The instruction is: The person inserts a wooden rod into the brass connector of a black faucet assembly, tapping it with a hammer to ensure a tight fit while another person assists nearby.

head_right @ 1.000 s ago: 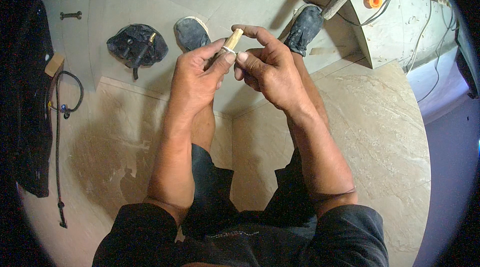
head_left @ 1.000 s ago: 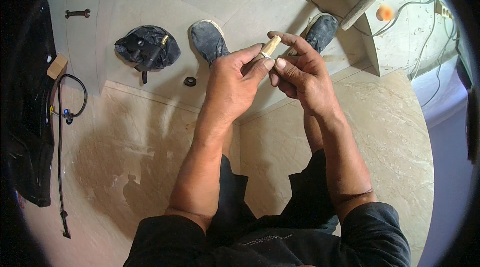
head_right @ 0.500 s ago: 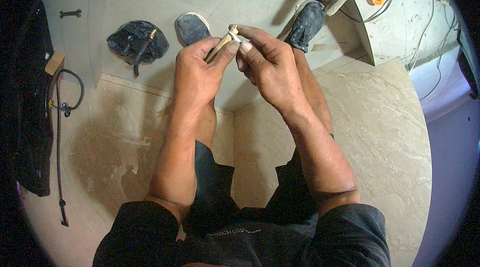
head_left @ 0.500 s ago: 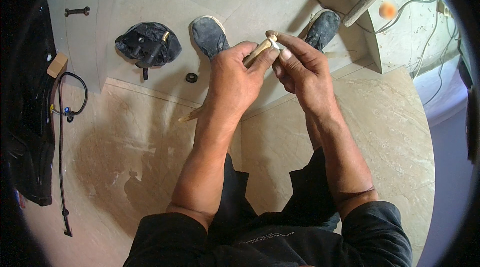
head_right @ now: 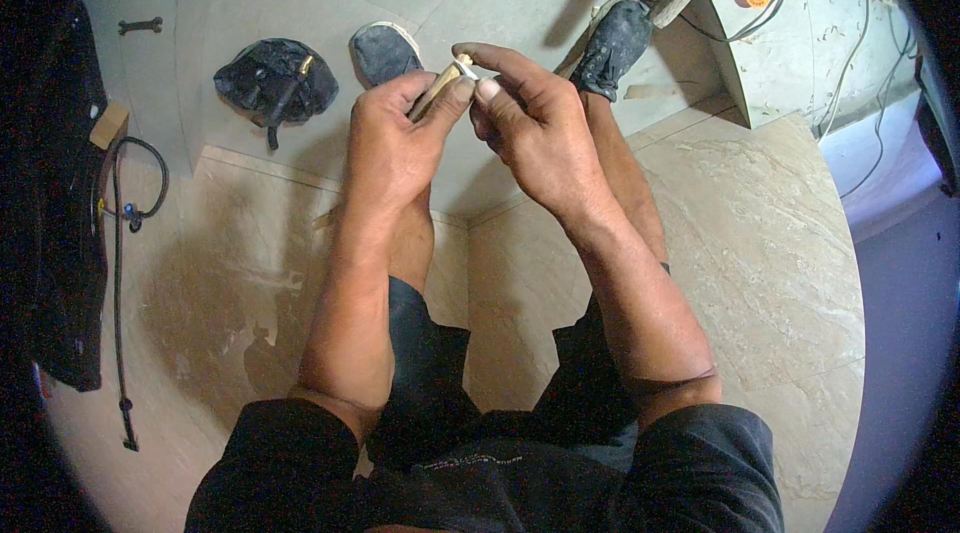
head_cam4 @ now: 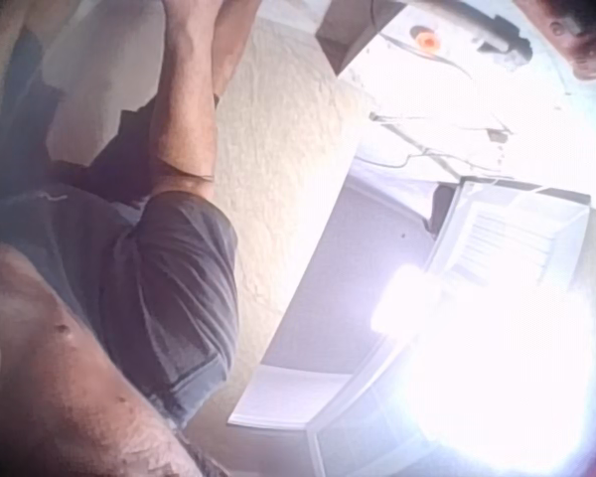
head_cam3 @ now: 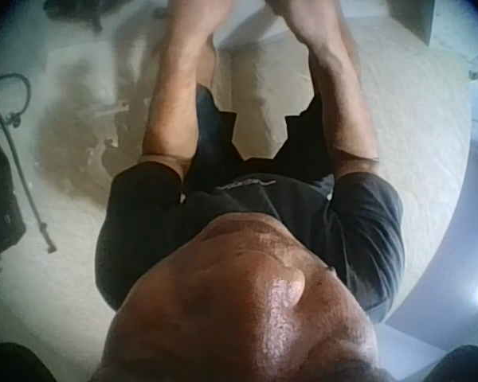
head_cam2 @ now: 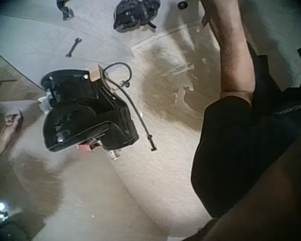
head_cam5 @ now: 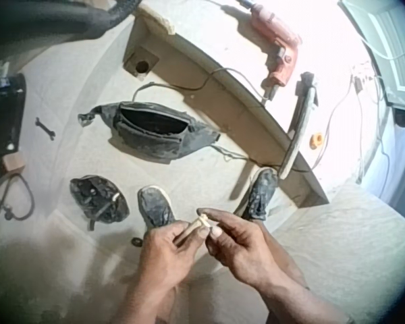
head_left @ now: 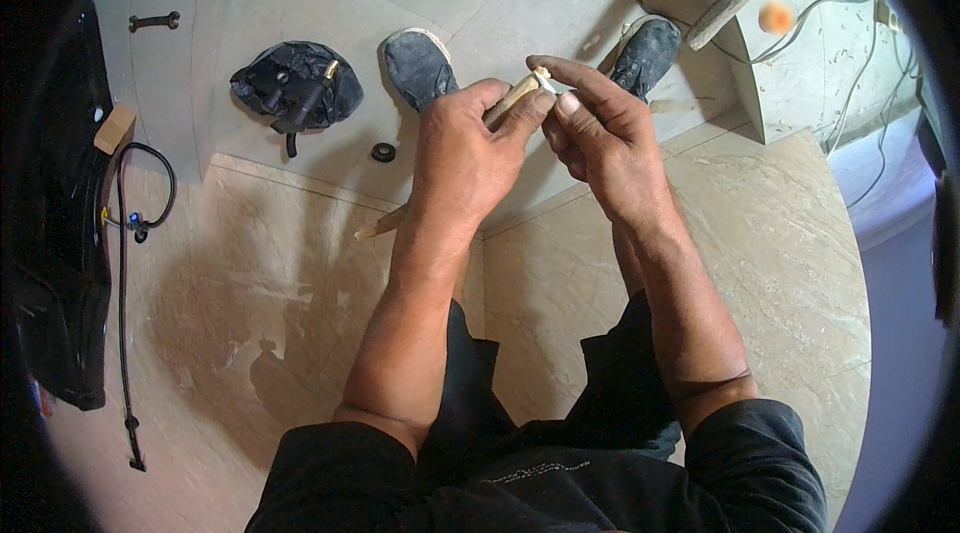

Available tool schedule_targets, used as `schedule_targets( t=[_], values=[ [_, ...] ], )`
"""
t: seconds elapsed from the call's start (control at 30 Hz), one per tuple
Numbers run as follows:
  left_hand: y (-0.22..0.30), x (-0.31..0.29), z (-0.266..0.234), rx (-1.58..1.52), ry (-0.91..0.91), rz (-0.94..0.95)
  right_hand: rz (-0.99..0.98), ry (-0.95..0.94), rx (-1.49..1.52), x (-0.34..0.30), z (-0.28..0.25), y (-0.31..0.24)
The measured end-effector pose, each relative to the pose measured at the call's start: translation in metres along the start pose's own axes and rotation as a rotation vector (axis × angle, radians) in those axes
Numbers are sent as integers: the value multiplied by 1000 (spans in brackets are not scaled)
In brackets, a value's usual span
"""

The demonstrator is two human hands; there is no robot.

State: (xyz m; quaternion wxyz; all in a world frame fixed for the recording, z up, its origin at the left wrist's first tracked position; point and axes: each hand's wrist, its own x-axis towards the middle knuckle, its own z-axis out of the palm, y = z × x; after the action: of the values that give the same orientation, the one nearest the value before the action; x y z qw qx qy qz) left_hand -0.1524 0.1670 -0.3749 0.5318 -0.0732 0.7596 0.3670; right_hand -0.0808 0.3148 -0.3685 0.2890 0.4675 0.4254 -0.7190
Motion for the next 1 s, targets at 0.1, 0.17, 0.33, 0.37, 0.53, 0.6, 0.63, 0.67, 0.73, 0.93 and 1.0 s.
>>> schedule_targets(
  t=[0.1,0.17,0.33,0.37,0.53,0.6,0.63,0.67,0.73,0.93,1.0],
  values=[
    [-5,1,3,-43,-1,4,-15,-10,-26,-1,1,-4],
    [-11,0,-1,-166,-106,7,-6,-33,-24,-2,1,-1],
    [-10,-1,-4,-54,-85,63,0,-37,-30,-4,3,-1],
    [-4,-1,-5,11,-73,57,-12,-17,-68,-5,2,0],
    [-3,2,-4,123,-85,-29,-8,-11,-7,-2,0,6],
    [-14,2,-2,92,-50,12,-54,-24,-28,-3,3,2],
    [-16,2,-4,-42,-125,3,-54,-22,-28,-3,3,2],
    [-19,2,-5,-177,-200,-6,-37,-49,-38,-3,3,1],
    [-21,1,-9,-187,-241,-6,-20,-74,-46,-3,3,2],
    [-18,4,-5,-33,-194,89,-32,-48,-51,-4,3,5],
    [-24,5,-3,-21,-170,61,-28,-3,-77,-2,4,5]
  ],
)
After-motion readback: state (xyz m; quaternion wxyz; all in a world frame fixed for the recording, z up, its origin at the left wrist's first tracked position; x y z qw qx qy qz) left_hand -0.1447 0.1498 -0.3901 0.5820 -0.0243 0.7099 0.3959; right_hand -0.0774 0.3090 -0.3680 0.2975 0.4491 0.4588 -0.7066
